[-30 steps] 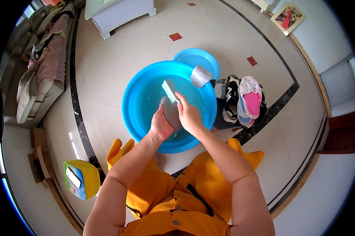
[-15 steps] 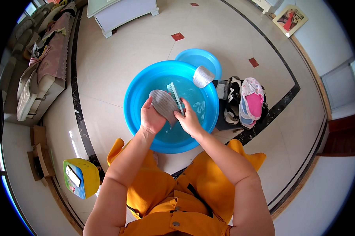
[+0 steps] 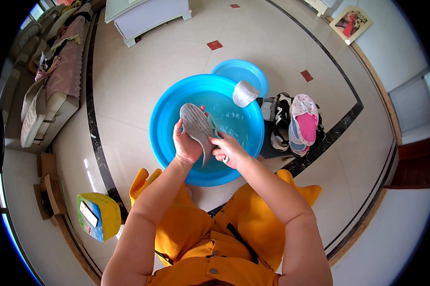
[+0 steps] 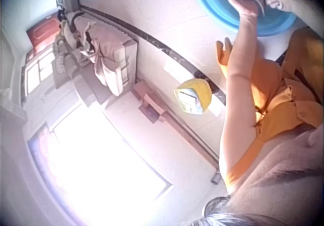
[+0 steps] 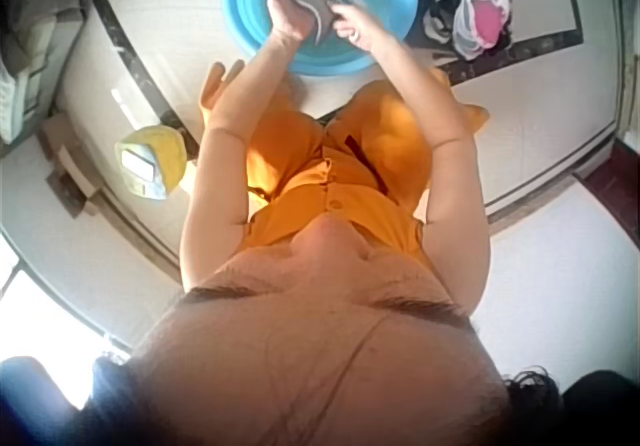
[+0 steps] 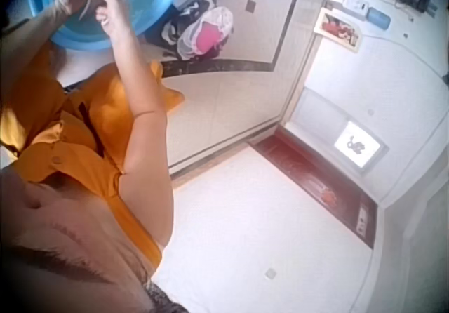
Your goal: The person scrubs a gray slipper with a brush in a blue basin of water. They then rinse the slipper and proceed to scrub a pink slipper with the same brush.
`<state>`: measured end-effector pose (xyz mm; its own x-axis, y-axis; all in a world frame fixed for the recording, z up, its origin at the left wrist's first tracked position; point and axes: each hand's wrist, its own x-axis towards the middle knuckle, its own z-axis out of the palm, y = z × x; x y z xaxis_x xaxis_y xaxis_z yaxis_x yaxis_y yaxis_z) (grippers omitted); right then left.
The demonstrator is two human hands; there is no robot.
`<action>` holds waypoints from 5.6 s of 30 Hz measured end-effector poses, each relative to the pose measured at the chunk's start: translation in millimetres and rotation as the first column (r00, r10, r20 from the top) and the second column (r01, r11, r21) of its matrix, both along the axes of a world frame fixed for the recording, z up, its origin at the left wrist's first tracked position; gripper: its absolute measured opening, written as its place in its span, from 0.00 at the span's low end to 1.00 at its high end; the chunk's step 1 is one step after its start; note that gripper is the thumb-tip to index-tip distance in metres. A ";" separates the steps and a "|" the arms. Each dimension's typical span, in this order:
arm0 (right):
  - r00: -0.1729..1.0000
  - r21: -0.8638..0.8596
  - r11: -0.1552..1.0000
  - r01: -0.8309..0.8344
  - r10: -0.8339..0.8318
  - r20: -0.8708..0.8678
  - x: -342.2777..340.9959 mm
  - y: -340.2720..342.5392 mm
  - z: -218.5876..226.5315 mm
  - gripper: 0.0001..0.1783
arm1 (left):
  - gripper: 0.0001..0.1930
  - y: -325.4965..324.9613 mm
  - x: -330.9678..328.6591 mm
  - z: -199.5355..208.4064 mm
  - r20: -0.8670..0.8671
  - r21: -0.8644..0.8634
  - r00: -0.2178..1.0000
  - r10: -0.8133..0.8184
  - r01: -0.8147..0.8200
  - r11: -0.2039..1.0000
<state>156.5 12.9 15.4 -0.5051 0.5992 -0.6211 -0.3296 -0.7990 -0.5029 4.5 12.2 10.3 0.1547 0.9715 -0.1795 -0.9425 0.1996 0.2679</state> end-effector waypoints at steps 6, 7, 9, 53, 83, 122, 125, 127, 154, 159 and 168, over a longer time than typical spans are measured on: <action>0.906 0.243 0.955 -0.168 0.052 0.420 -7.6 -6.6 -6.9 0.35 | 0.26 1.2 2.2 -12.1 -0.057 -0.162 0.998 0.024 -0.033 0.986; 0.841 0.307 0.924 -0.229 0.029 0.541 -6.8 -5.4 -14.4 0.35 | 0.25 1.6 2.7 -17.5 -0.026 -0.195 0.999 0.032 -0.036 0.980; 0.668 0.396 0.841 -0.369 -0.056 0.742 -3.7 -1.3 -36.3 0.35 | 0.23 3.0 2.0 -30.1 -0.034 -0.309 0.996 0.087 -0.093 0.946; 0.296 0.435 0.286 -0.854 -0.421 0.857 -7.4 -10.5 -23.6 0.33 | 0.29 -4.8 14.5 -13.3 0.000 -0.455 0.990 -0.144 0.128 0.881; 0.442 0.480 0.238 -0.844 -0.198 0.875 11.6 -31.9 26.6 0.26 | 0.30 13.8 -7.2 -31.7 -0.005 -0.471 0.991 0.134 -0.120 0.874; 0.635 0.676 0.644 -0.358 -0.364 0.682 2.1 -1.7 -11.2 0.39 | 0.28 -5.3 7.9 -16.0 0.154 -0.292 0.987 -0.038 0.082 0.953; 0.704 0.535 0.796 -0.282 -0.207 0.679 -0.8 -2.9 -10.4 0.40 | 0.29 -4.1 7.8 -11.1 0.170 -0.266 0.985 -0.035 0.080 0.961; 0.721 0.451 0.850 -0.274 -0.129 0.681 -2.4 -3.4 -13.5 0.39 | 0.29 -2.0 1.6 -19.0 0.200 -0.195 0.975 -0.092 0.132 0.972; 0.468 0.490 0.487 -0.723 -0.177 0.866 12.7 1.5 -7.4 0.24 | 0.28 11.3 -8.0 -51.1 -0.110 -0.583 0.994 0.000 -0.065 0.810; 0.511 0.571 0.339 -0.748 -0.254 0.821 3.5 -22.4 0.8 0.24 | 0.28 10.9 -0.8 -48.0 -0.141 -0.416 0.990 0.019 -0.077 0.906; 0.333 0.451 0.271 -0.850 -0.387 0.860 -1.2 -31.9 2.0 0.29 | 0.30 1.5 8.9 -22.0 -0.048 -0.337 0.988 -0.146 0.121 0.934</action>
<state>155.3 -18.9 17.4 -0.4242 0.9054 -0.0162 0.7749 0.3537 -0.5238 13.3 13.8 -11.7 0.2539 0.8256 -0.5039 -0.8818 0.4116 0.2301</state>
